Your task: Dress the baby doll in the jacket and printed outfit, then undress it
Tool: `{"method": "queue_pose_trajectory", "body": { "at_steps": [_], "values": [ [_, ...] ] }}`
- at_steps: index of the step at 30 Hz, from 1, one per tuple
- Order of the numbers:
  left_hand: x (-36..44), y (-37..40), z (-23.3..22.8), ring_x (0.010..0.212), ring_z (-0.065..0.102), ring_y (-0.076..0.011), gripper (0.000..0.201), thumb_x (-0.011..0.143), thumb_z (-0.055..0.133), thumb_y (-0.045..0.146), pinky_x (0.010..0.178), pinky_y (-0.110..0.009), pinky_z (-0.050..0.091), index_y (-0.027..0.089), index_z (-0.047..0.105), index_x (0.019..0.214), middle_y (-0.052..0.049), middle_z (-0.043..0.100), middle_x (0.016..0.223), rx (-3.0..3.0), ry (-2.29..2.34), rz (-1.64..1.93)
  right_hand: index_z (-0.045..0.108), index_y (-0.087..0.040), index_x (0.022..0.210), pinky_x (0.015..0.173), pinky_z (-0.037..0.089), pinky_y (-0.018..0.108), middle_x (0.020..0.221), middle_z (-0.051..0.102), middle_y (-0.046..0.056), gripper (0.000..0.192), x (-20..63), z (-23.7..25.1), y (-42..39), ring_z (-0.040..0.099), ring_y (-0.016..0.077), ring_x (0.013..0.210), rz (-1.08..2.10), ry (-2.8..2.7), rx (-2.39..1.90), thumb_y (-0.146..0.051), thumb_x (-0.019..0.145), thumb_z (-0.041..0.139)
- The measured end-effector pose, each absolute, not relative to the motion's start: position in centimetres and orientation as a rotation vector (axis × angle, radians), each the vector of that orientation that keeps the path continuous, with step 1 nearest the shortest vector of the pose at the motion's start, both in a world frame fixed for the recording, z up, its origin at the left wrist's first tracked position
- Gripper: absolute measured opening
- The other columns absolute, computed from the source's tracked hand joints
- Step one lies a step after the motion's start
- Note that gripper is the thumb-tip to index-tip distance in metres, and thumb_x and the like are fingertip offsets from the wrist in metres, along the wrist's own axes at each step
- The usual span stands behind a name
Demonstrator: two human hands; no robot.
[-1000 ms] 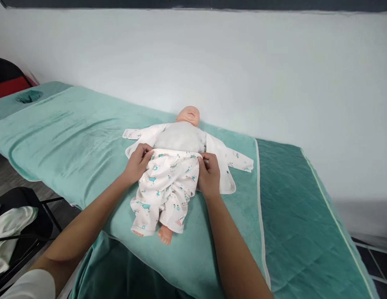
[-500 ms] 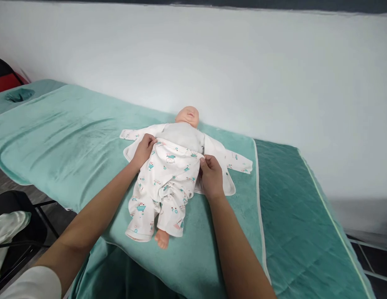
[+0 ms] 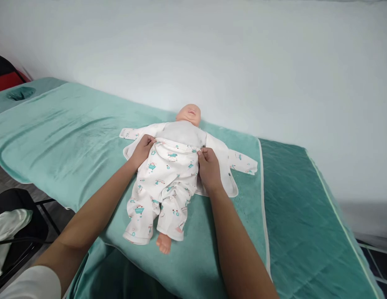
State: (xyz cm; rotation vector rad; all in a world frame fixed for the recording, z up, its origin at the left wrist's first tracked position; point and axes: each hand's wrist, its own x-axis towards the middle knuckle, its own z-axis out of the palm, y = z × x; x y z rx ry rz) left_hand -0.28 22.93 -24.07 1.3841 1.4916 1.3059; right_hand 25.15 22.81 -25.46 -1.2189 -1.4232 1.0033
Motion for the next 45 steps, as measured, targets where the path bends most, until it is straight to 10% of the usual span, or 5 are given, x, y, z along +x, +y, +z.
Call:
{"method": "queue_pose_trajectory", "body": {
  "at_steps": [27,45],
  "values": [
    [-1.9,21.6,-22.9,0.076,0.054,-0.0154,0.016,0.079,0.062,0.033,0.066,-0.026,0.043,0.018,0.061,0.085,-0.001,0.062,0.084,1.407,1.299,0.970,0.056,-0.020,0.071,0.050,0.032,0.022,0.059,0.052,-0.005,0.027,27.2,-22.9,21.0,0.040,0.0088,0.055,1.468,-1.497,-1.207,-0.040,0.071,0.073],
    [-1.1,22.0,-23.4,0.089,0.061,-0.0234,0.013,0.083,0.057,0.031,0.078,-0.034,0.044,0.020,0.063,0.086,-0.006,0.070,0.090,1.449,1.623,1.028,0.056,-0.027,0.080,0.062,0.043,0.032,0.067,0.063,0.000,0.012,26.3,-25.1,21.8,0.056,0.0219,0.070,0.884,-1.538,-1.465,-0.029,0.071,0.064]
  ]
}}
